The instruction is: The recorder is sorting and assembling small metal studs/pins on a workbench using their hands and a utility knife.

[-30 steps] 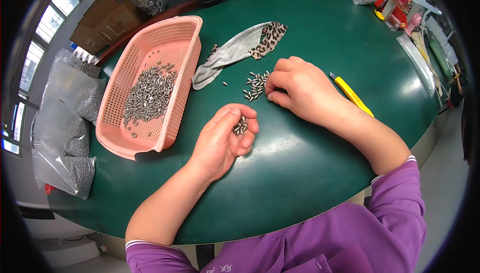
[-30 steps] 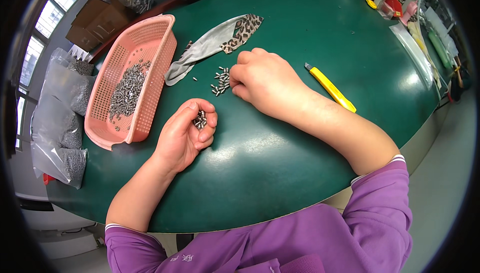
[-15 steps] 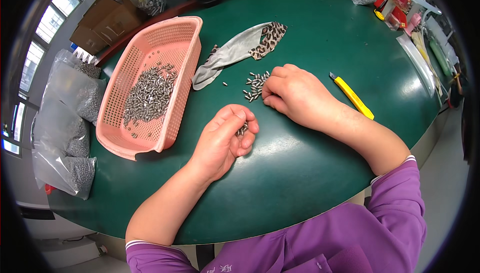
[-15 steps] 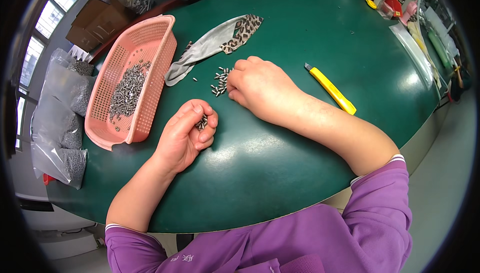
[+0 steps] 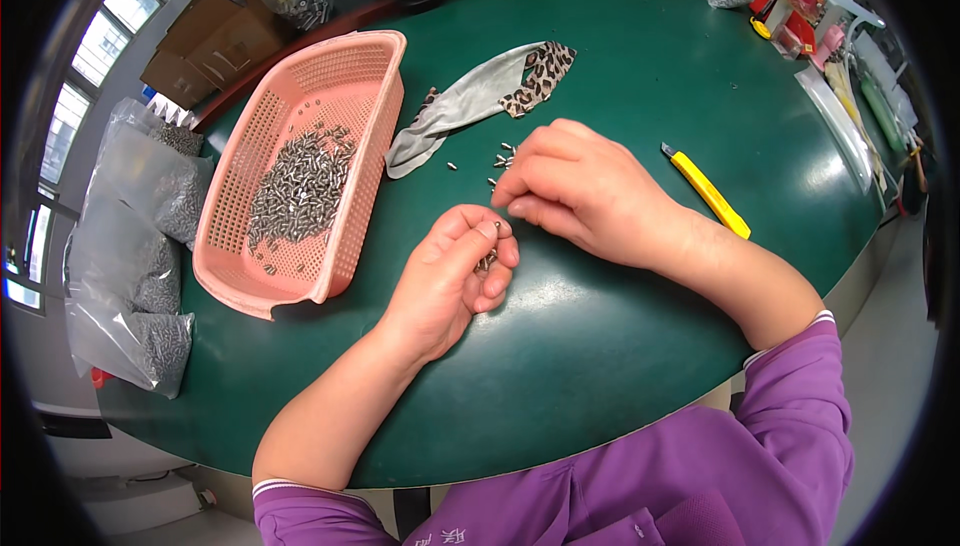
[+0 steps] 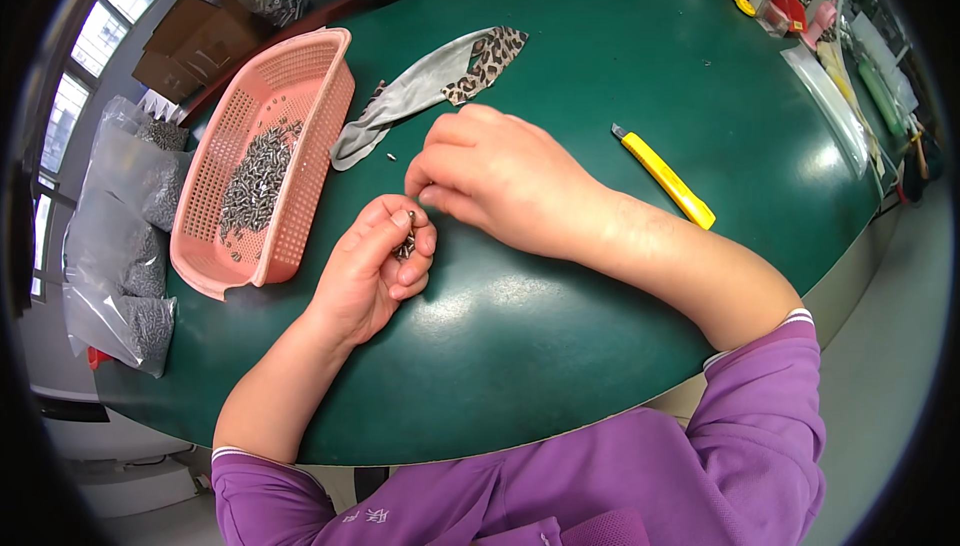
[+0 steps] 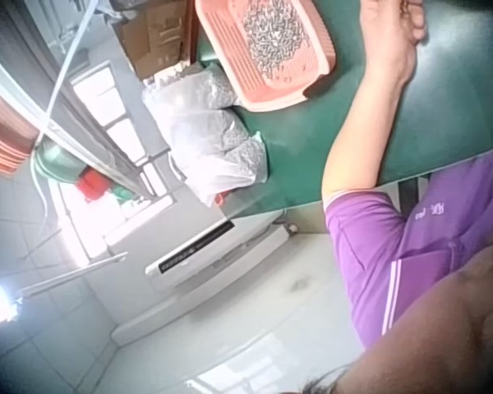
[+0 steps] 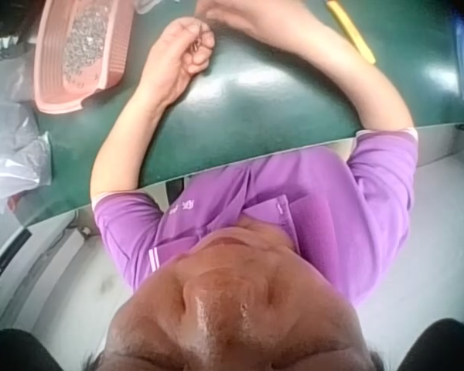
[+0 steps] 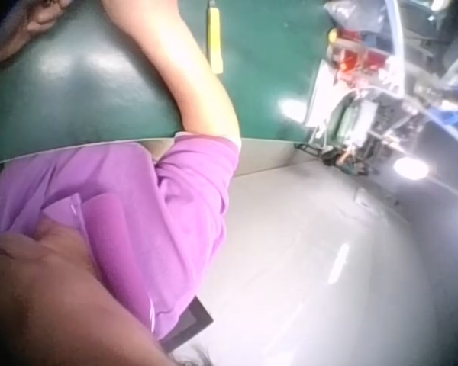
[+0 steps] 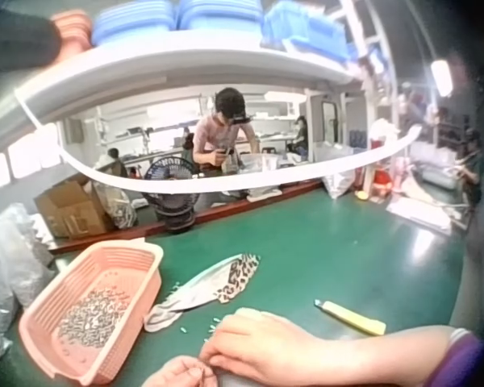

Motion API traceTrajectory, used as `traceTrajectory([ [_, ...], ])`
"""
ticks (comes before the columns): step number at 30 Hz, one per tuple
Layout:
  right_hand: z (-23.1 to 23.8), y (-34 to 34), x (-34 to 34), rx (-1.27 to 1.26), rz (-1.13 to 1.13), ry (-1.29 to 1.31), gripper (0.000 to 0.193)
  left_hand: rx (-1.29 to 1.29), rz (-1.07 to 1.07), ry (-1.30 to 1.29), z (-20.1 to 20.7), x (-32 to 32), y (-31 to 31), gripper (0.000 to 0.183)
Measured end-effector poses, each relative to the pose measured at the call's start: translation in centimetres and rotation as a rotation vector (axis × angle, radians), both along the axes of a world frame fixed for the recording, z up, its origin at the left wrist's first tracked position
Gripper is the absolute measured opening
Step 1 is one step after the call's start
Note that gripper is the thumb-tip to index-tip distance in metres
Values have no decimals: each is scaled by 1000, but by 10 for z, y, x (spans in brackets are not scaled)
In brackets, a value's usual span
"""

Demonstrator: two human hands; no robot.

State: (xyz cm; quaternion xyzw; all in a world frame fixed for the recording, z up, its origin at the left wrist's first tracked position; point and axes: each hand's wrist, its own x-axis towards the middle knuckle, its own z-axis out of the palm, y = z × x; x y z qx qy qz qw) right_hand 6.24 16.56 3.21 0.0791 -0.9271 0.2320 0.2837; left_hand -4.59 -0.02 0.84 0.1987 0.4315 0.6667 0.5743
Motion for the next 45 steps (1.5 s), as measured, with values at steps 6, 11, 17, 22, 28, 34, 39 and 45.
traceTrajectory([
  [6,-13,14,-3,65,-157,-25,12,-19,7,-27,1,-2,-2,17],
  [11,-18,16,-2,101,-169,-77,12,36,11,-42,-2,-3,-3,20],
  [17,-18,14,0,107,-180,-138,10,50,21,-44,-3,-2,-2,22],
  [22,-16,13,0,131,-176,-182,8,3,23,-20,-3,-2,-2,21],
  [28,-4,2,-2,-33,-71,-113,9,-28,50,-16,-3,0,-1,15],
  [34,-3,-3,-2,-18,61,12,11,-28,35,42,-3,2,-1,14],
  [39,-9,6,-3,-9,-57,1,13,-34,47,-20,-1,0,0,14],
  [45,-21,11,-2,113,-90,-38,13,-57,60,-39,2,0,-1,20],
])
